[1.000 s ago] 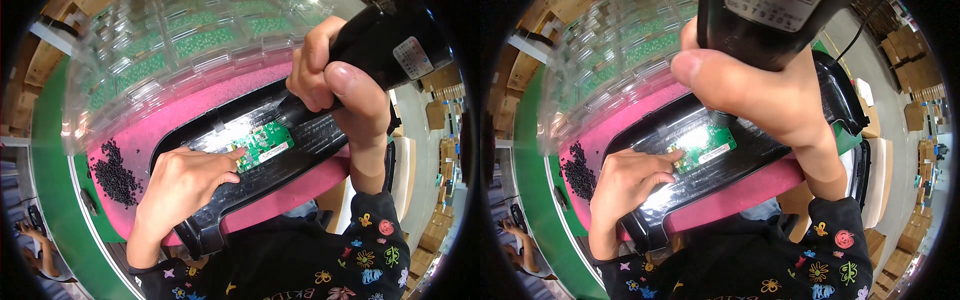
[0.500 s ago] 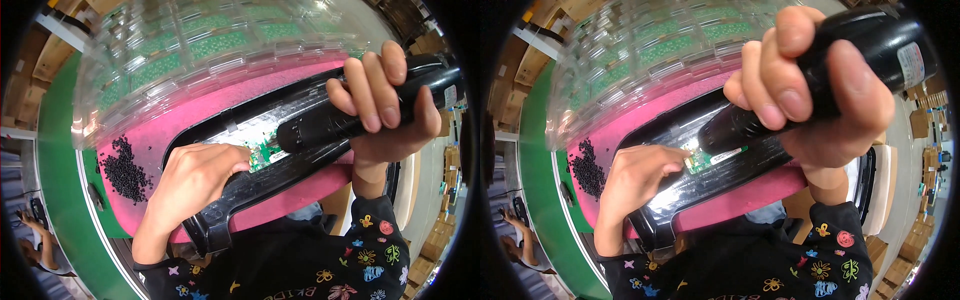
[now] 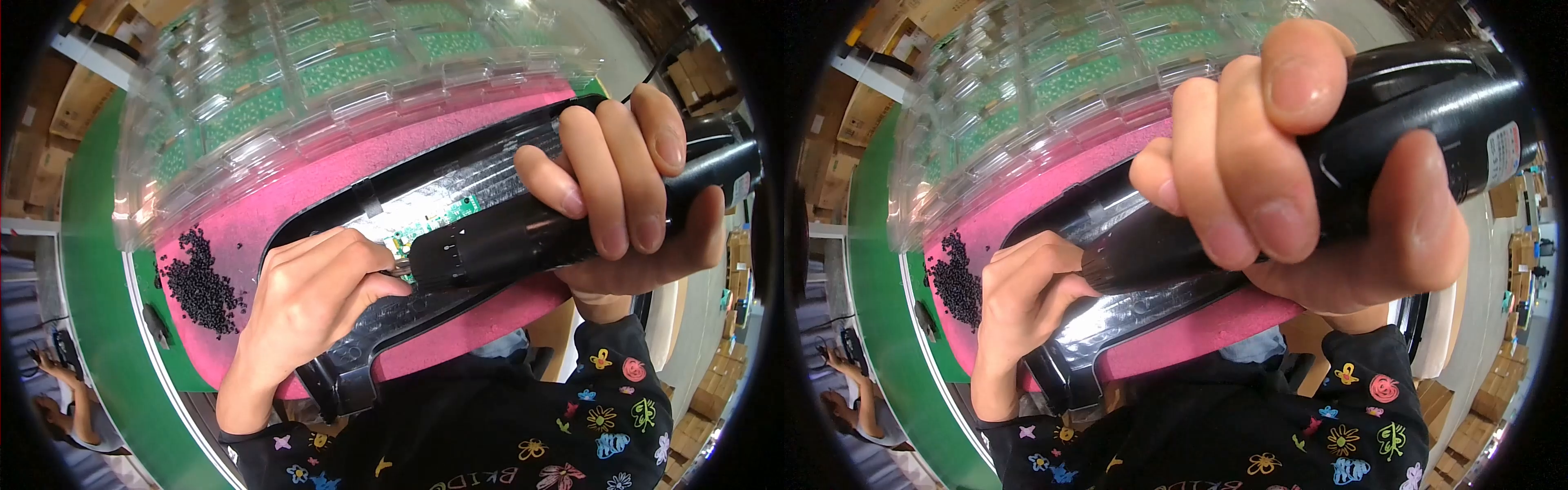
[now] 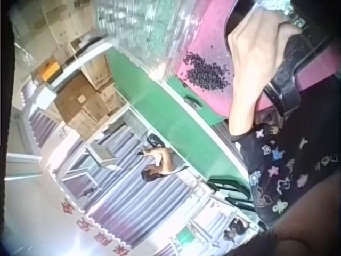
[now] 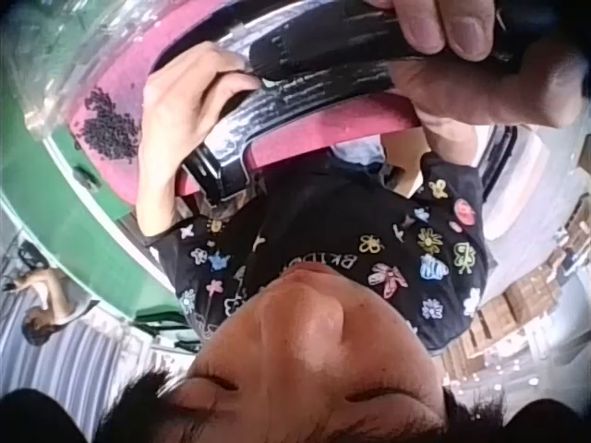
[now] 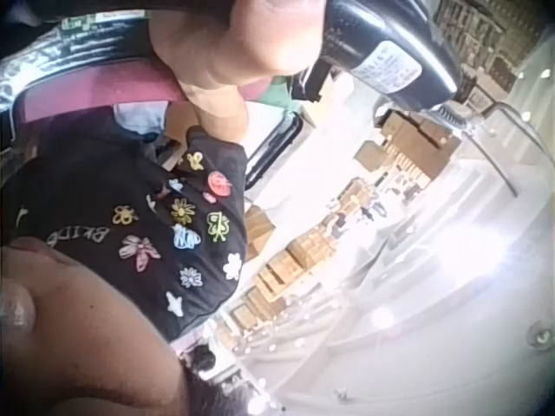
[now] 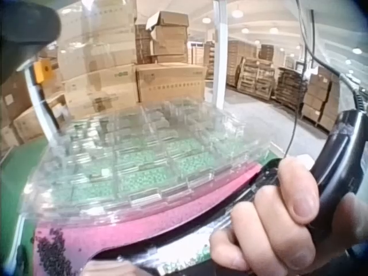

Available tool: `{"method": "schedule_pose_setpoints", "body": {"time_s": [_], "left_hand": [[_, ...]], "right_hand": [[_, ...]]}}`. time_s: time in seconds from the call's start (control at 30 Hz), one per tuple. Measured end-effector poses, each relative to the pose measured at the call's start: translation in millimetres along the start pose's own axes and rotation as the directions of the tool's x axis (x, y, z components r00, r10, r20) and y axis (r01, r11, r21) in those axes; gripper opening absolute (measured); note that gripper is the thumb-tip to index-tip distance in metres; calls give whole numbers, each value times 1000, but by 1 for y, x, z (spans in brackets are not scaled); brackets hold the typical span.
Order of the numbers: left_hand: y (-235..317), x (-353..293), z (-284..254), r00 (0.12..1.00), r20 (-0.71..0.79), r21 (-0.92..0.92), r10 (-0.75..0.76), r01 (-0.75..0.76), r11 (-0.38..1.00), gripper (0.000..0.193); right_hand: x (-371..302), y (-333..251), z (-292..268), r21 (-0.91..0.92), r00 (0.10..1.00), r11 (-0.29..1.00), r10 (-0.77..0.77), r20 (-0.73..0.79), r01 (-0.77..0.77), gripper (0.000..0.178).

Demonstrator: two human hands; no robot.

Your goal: Installing circuit boards into plastic housings and securing them with screws using an electric screwdriver.

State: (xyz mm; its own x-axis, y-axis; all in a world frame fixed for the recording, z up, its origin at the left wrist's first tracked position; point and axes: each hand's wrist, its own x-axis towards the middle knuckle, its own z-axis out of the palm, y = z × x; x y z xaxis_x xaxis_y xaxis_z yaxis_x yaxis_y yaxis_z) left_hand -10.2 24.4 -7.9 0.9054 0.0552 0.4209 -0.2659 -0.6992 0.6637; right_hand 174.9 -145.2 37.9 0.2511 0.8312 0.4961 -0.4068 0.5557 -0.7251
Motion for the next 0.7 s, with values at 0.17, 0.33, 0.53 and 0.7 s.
{"method": "schedule_pose_setpoints", "body": {"time_s": [0.17, 0.33, 0.53, 0.7], "left_hand": [[-3, -3, -1, 1000, -3, 51, 7, -6, 999, 21], [4, -2, -2, 970, -240, 117, -49, 79, 990, 13], [5, -9, -12, 959, -162, 159, -232, 257, 953, 19], [4, -7, -5, 948, -191, 106, -255, 278, 955, 10]], "right_hand": [[-4, 23, 2, -19, 968, 969, -243, 70, 244, 29], [-3, 16, 7, -300, 990, 945, -144, -13, 133, 34], [0, 26, 26, -408, 954, 911, -70, -291, -57, 39], [6, 38, 23, -436, 966, 899, -75, -248, -42, 36]]}}
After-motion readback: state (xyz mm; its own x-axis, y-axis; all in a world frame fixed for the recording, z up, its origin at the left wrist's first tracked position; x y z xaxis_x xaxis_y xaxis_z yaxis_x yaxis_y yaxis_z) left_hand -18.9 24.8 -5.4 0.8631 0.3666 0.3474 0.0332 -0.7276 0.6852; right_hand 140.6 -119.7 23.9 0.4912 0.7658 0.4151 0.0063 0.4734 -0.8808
